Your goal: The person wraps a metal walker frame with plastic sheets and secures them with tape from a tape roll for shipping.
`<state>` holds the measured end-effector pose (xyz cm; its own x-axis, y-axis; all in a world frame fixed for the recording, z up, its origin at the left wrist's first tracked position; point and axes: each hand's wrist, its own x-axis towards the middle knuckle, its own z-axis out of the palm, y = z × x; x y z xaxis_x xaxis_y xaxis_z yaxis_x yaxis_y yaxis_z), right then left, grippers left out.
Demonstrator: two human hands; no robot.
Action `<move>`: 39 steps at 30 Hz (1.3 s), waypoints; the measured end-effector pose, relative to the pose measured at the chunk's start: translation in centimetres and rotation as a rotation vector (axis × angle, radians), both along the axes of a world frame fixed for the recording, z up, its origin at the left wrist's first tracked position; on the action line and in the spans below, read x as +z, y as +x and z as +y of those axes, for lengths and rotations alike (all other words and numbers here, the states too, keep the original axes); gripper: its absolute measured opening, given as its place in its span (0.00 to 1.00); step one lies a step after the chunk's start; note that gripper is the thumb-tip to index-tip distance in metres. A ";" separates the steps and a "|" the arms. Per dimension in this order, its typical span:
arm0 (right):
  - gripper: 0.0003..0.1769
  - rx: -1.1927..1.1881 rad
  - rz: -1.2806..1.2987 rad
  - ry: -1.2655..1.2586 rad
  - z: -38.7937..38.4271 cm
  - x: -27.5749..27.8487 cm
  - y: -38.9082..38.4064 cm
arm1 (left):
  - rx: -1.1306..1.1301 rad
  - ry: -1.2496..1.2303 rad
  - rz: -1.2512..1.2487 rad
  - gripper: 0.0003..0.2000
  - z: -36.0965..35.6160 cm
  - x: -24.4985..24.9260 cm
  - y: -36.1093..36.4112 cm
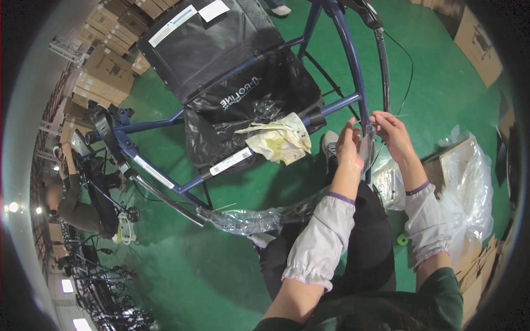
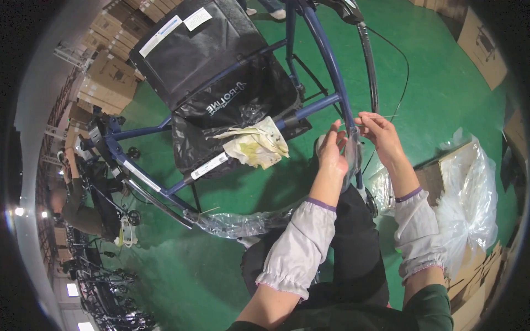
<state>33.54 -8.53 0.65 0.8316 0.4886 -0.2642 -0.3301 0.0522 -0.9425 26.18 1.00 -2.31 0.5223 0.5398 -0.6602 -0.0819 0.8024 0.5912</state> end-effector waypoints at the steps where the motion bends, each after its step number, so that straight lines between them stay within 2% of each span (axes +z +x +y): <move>1: 0.14 0.003 0.009 -0.020 -0.2 0.0 0.0 | 0.021 -0.055 -0.026 0.11 0.0 -0.1 0.0; 3: 0.15 0.001 0.021 -0.049 -0.8 -0.1 -0.1 | 0.047 -0.137 -0.064 0.13 -0.1 -0.1 0.1; 6: 0.17 -0.005 -0.009 -0.101 -1.9 -0.4 -0.8 | 0.082 -0.216 -0.066 0.08 -0.4 0.8 -0.5; 9: 0.16 -0.058 -0.301 -0.154 -3.4 -0.8 -2.2 | 0.061 -0.080 -0.080 0.09 -1.2 0.7 -0.9; 11: 0.13 0.011 -0.991 -0.290 -5.2 -1.7 -3.0 | 0.031 -0.012 -0.003 0.25 -1.7 0.7 -1.3; 12: 0.14 0.031 -1.163 -0.325 -5.7 -1.8 -3.4 | 0.024 0.004 0.017 0.30 -2.0 0.8 -1.5; 14: 0.08 0.178 -1.476 -0.324 -6.1 -1.1 -3.8 | 0.013 0.059 0.076 0.28 -2.3 1.5 -1.9; 17: 0.05 0.291 -1.592 -0.329 -5.7 -0.4 -4.2 | 0.040 0.146 0.055 0.22 -2.7 1.3 -2.3; 18: 0.05 0.310 -1.605 -0.331 -5.4 -0.2 -4.2 | 0.048 0.165 0.043 0.20 -2.9 1.2 -2.4; 21: 0.03 0.365 -1.416 -0.306 -4.5 0.3 -4.2 | 0.060 0.422 0.043 0.15 -3.1 0.5 -2.6; 23: 0.03 0.387 -1.194 -0.284 -3.9 0.5 -4.3 | 0.092 0.619 0.037 0.09 -3.2 -0.5 -2.7; 26: 0.04 0.319 -0.990 -0.260 -3.0 1.3 -5.2 | 0.114 0.704 -0.019 0.07 -3.5 0.2 -3.4; 27: 0.04 0.301 -0.954 -0.256 -2.7 1.5 -5.4 | 0.117 0.712 -0.033 0.07 -3.7 0.2 -3.5; 30: 0.02 0.183 -0.736 -0.251 -1.9 1.8 -6.1 | 0.047 0.524 -0.046 0.07 -3.6 -0.1 -3.5; 33: 0.03 0.162 -0.739 -0.300 -1.5 1.9 -6.9 | 0.056 0.368 -0.099 0.08 -3.5 0.8 -3.8; 39: 0.05 0.096 -0.702 -0.408 -0.8 2.6 -7.6 | 0.101 0.463 -0.189 0.09 -3.7 -1.2 -3.5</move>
